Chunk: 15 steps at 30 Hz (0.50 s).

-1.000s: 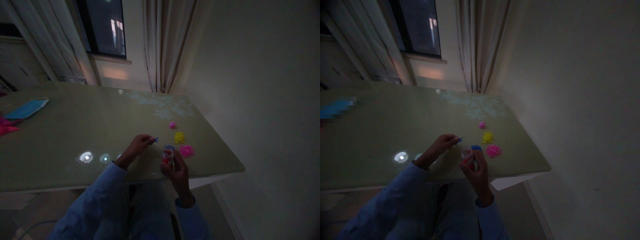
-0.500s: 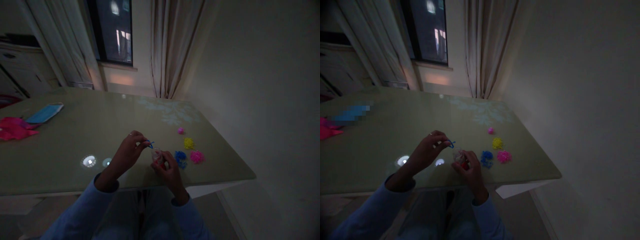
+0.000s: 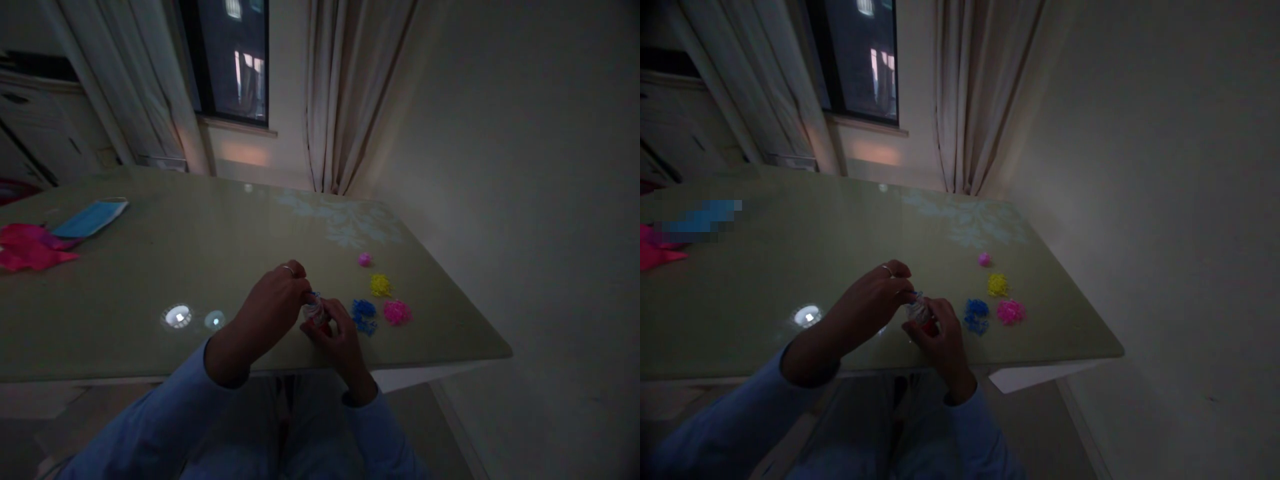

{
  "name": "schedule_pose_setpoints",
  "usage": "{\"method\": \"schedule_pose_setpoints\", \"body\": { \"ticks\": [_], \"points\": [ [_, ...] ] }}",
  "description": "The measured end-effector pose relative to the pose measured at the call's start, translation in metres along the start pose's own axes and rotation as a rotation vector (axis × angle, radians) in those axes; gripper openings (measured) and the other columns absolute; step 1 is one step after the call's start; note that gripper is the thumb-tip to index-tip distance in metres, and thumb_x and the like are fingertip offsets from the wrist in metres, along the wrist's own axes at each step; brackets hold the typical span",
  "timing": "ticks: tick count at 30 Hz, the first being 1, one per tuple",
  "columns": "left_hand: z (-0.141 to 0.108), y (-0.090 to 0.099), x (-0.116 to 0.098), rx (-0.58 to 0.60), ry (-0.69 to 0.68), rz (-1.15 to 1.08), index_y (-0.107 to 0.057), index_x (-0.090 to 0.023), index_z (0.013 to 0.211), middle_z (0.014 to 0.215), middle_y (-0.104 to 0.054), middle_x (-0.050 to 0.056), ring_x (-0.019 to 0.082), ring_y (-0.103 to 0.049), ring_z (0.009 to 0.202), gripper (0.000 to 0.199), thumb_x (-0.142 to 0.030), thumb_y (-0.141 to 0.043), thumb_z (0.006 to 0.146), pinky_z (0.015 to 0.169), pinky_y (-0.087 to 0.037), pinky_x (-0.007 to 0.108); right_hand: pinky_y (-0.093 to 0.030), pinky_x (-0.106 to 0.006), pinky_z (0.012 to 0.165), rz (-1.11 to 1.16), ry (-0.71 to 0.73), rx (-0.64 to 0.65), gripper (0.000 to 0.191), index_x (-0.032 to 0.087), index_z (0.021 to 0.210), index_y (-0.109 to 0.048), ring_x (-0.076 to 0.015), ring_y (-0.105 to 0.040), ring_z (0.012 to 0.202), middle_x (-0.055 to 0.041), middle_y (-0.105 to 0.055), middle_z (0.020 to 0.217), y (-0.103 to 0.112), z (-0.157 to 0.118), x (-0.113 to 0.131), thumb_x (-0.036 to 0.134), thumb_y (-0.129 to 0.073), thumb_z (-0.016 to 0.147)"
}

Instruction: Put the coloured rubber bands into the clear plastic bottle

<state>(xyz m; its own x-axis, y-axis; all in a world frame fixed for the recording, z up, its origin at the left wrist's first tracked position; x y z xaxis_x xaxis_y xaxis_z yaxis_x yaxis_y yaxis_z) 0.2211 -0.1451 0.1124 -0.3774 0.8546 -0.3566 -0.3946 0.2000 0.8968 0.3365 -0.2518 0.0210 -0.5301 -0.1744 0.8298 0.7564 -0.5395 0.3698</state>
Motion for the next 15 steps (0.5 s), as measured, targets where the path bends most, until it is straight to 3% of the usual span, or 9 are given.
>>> {"method": "schedule_pose_setpoints", "body": {
  "ticks": [6, 11, 15],
  "points": [
    [0.014, -0.001, 0.002, 0.155, -0.011, -0.078, -0.077, -0.016, 0.081, 0.116, -0.069, 0.012, 0.021, -0.066, 0.100, 0.019, -0.016, -0.059, 0.087, 0.088, -0.050, 0.032, -0.044, -0.029, 0.074, 0.042, 0.007, -0.028, 0.029, 0.022, 0.105, -0.065, -0.0183, -0.055, 0.085, -0.0033, -0.061, 0.094, 0.001, -0.001, -0.008, 0.038, -0.074, 0.082],
    [0.027, 0.007, -0.001, 0.313, 0.015, -0.051, -0.078, -0.017, 0.083, 0.102, -0.075, 0.012, 0.022, -0.068, 0.093, 0.017, -0.017, -0.062, 0.081, 0.083, -0.049, 0.031, -0.044, -0.029, 0.073, 0.110, 0.025, -0.028, 0.028, 0.022, 0.101, -0.066, -0.0173, -0.054, 0.081, -0.0023, -0.060, 0.092, 0.001, 0.000, -0.011, 0.041, -0.075, 0.081],
    [0.038, 0.012, -0.011, 0.394, -0.063, -0.096, -0.079, -0.018, 0.077, 0.089, -0.077, 0.009, 0.019, -0.068, 0.079, 0.015, -0.021, -0.064, 0.077, 0.074, -0.047, 0.028, -0.043, -0.028, 0.073, 0.197, -0.005, -0.023, 0.029, 0.022, 0.095, -0.065, -0.0171, -0.054, 0.082, -0.0017, -0.059, 0.091, 0.001, -0.001, -0.017, 0.043, -0.077, 0.079]
  ]
}}
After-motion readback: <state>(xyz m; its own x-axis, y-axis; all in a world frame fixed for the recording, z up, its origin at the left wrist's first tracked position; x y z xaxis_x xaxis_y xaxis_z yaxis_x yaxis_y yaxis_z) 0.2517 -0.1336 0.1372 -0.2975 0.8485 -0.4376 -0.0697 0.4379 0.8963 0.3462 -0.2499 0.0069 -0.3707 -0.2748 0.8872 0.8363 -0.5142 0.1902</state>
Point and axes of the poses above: each hand's wrist, its own z-axis towards the middle knuckle, its own y-axis out of the back of the hand, x = y × z, the point moved 3 cm from there along z, towards the middle knuckle
